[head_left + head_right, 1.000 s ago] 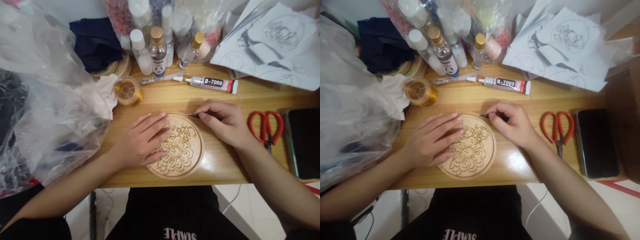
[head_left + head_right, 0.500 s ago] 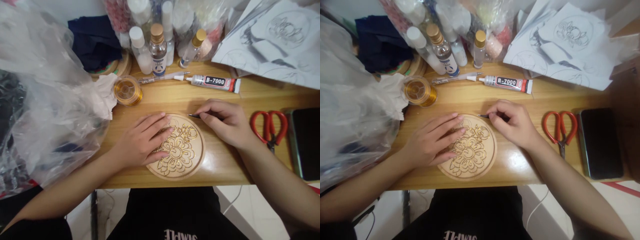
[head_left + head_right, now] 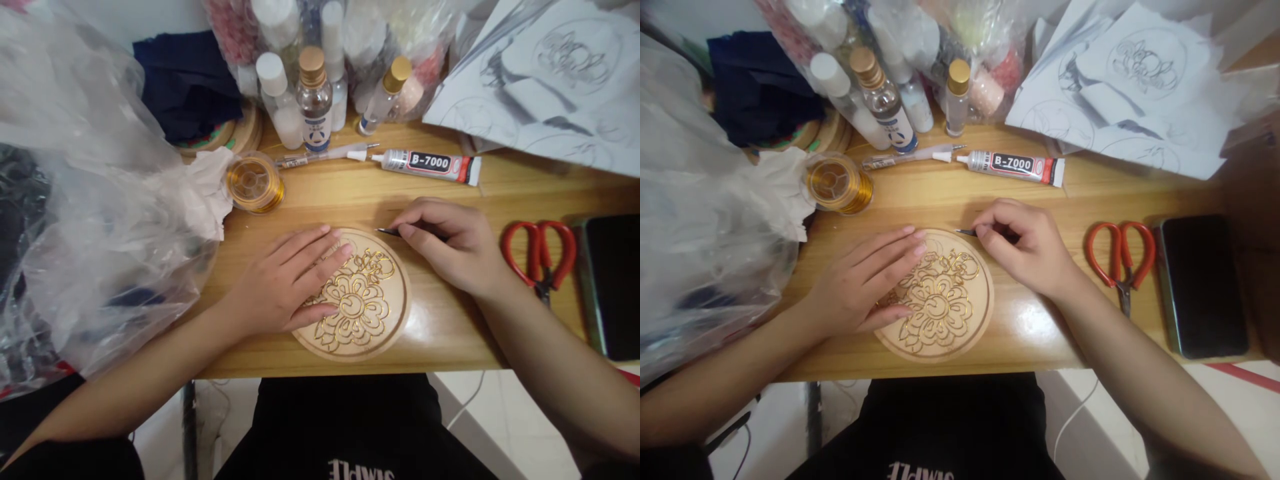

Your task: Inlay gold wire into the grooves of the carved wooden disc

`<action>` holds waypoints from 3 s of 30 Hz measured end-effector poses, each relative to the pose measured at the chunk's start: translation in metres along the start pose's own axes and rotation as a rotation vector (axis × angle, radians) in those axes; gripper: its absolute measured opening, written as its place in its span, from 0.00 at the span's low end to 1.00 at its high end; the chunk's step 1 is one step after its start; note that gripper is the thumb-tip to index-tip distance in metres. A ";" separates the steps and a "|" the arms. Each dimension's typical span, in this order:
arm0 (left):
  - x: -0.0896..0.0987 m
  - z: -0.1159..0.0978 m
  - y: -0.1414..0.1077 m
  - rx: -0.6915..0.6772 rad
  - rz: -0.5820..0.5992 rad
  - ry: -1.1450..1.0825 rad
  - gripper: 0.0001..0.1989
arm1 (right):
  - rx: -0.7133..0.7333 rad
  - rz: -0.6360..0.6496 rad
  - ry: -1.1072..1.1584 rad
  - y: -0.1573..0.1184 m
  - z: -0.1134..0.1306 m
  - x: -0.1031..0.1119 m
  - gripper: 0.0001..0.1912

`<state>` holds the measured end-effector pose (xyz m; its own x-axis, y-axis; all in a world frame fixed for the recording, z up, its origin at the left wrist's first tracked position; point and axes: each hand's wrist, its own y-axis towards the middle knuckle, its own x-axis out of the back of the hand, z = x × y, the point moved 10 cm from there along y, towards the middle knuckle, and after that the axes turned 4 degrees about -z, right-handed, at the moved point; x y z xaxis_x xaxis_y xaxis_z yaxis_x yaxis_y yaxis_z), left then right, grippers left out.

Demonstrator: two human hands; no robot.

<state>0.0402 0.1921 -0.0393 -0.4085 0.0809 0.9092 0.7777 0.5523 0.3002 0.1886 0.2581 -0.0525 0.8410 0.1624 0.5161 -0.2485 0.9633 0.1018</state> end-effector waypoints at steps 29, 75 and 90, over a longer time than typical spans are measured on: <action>-0.003 -0.002 0.000 -0.013 0.020 0.081 0.30 | 0.569 0.106 -0.756 -0.054 0.076 -0.047 0.19; -0.001 -0.007 0.003 -0.035 0.026 0.149 0.33 | 0.558 0.117 -0.854 -0.052 0.069 -0.055 0.17; -0.004 -0.005 0.001 -0.026 0.063 0.142 0.34 | 0.453 0.068 -0.668 -0.049 0.061 -0.039 0.15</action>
<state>0.0447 0.1878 -0.0412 -0.2884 -0.0049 0.9575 0.8122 0.5284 0.2474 0.1387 0.1919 -0.0253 0.3883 -0.0826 0.9178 -0.5797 0.7523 0.3130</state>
